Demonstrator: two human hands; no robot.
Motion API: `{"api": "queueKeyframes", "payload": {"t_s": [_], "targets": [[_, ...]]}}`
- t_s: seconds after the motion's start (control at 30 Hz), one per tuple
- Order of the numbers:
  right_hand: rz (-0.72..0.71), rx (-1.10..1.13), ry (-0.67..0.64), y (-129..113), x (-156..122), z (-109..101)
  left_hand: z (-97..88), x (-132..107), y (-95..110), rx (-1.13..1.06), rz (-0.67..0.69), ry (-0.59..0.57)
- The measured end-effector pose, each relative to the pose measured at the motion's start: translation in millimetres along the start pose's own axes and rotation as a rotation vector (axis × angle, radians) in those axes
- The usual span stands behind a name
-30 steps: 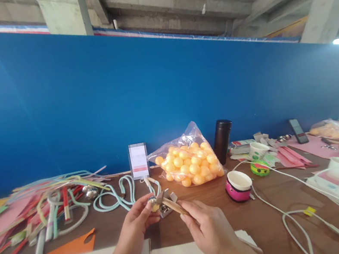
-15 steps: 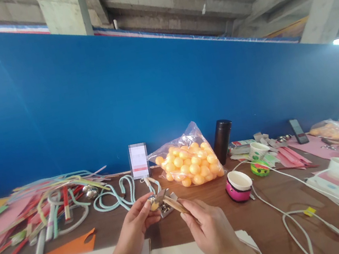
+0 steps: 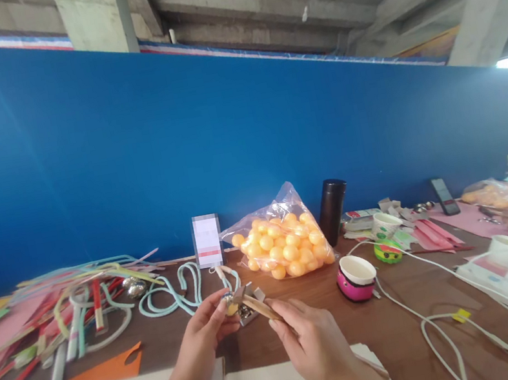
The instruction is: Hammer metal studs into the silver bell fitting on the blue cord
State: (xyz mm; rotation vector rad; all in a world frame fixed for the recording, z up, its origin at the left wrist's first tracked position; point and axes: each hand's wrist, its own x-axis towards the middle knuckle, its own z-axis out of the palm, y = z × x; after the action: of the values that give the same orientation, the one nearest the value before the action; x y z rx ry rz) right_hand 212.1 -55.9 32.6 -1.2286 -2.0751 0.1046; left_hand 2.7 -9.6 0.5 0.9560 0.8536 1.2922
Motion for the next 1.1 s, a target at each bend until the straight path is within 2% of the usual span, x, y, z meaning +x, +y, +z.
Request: {"api": "queueKeyframes", "payload": {"t_s": [0.47, 0.73, 1.1], "targets": [[-0.003, -0.007, 0.026, -1.3, 1.2, 1.0, 2.0, 0.5, 0.0, -0.027, -0.005, 0.016], [-0.01, 0.052, 0.142, 3.6, 0.4, 0.0, 2.6, -1.6, 7.3, -0.179, -0.042, 0.025], [-0.037, 0.095, 0.073, -1.6, 0.6, -1.3, 1.1, -2.4, 5.1, -0.196, -0.027, -0.021]]}}
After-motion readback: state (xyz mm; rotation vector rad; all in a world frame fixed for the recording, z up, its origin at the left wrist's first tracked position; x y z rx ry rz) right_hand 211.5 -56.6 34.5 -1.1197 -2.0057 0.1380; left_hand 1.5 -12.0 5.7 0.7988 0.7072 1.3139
